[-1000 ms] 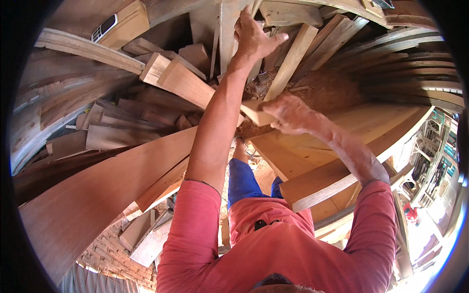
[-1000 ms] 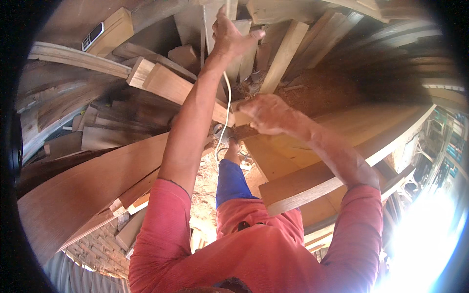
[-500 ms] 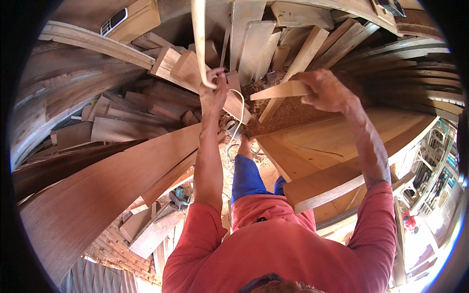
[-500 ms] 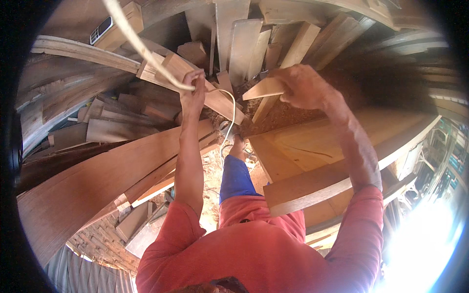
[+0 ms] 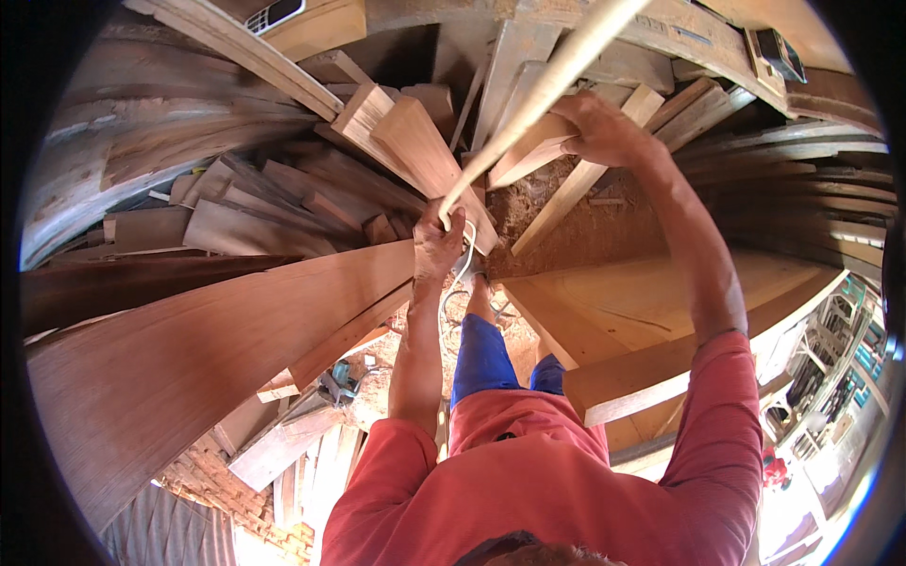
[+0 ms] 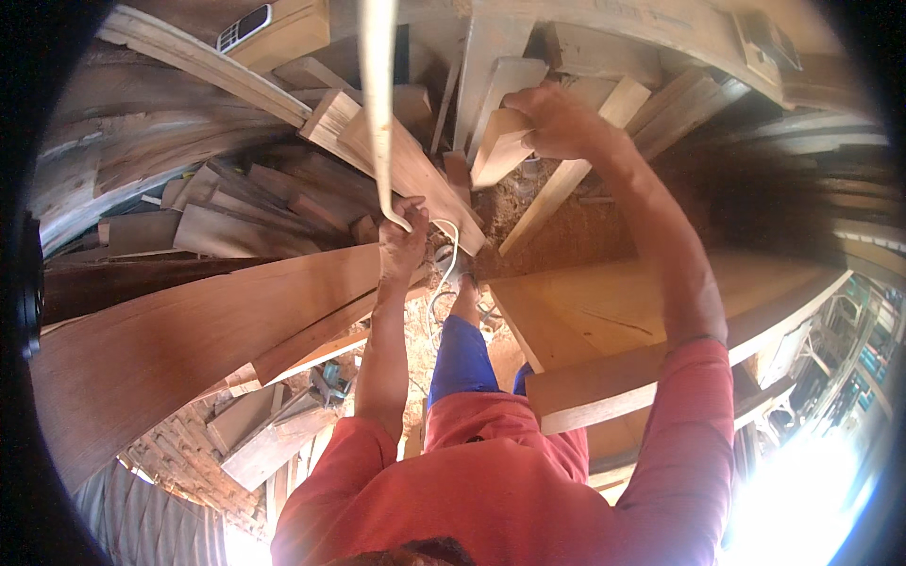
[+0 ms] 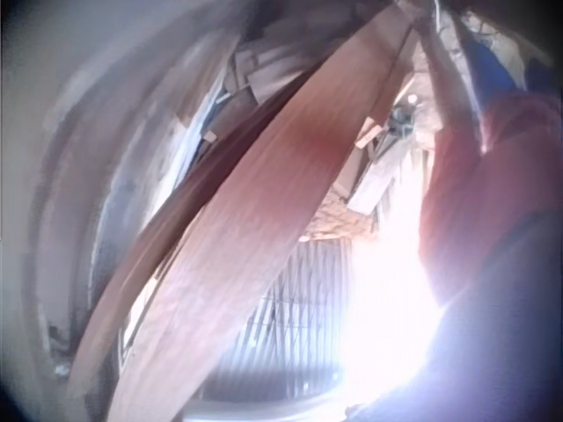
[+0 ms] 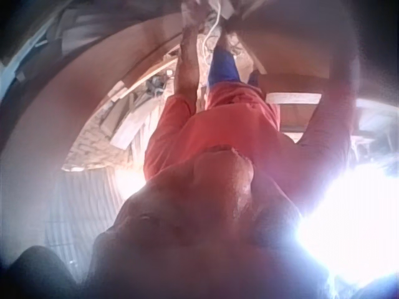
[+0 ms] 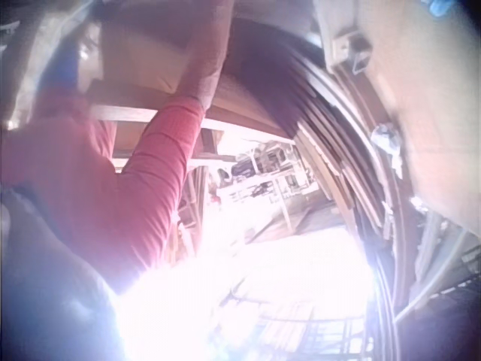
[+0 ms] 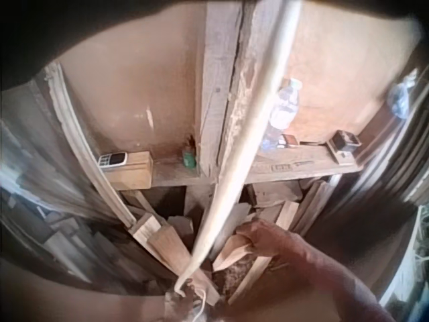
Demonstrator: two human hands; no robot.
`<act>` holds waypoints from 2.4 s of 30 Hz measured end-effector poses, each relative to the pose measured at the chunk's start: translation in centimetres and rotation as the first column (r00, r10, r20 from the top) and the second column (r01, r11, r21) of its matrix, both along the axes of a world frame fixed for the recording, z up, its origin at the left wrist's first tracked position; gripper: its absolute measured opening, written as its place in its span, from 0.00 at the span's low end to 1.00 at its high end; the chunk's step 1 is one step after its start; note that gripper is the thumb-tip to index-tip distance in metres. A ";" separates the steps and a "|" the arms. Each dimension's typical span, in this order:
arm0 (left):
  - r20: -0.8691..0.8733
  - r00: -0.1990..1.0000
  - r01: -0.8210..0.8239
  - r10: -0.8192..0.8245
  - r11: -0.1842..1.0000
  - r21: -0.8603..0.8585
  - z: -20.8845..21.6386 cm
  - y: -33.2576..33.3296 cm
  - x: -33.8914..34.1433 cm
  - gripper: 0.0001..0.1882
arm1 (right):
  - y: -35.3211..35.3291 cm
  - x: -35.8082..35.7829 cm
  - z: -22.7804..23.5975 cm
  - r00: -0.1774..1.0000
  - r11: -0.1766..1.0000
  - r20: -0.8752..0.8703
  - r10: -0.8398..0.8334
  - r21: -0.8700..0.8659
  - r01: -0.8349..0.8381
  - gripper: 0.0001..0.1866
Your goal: The person uses a try square and pencil to mark lines on a wooden plank, then measures the plank with a tape measure. The person moves the marked plank and handles other pieces of wood in a cluttered workshop.
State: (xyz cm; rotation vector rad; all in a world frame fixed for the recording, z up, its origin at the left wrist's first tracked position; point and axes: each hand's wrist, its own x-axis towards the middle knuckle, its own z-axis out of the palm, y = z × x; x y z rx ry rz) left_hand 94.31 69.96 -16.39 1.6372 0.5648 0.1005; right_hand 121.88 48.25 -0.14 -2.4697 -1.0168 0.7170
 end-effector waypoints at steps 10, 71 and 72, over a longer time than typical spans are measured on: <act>0.000 0.999 -0.052 0.052 0.998 -0.043 -0.2 0.3 -3.2 0.12 | 4.9 1.5 -6.4 0.824 0.976 0.523 -0.217 0.102 0.192 0.43; 0.111 0.957 0.241 -0.267 0.948 0.208 1.4 -5.2 -11.1 0.24 | 20.1 -6.4 -12.7 0.983 0.920 -0.028 -0.181 0.349 0.179 0.62; 0.177 0.953 0.199 -0.247 0.947 0.250 1.4 -5.4 -11.0 0.25 | 20.9 -6.4 -12.9 0.985 0.919 -0.063 -0.159 0.355 0.171 0.61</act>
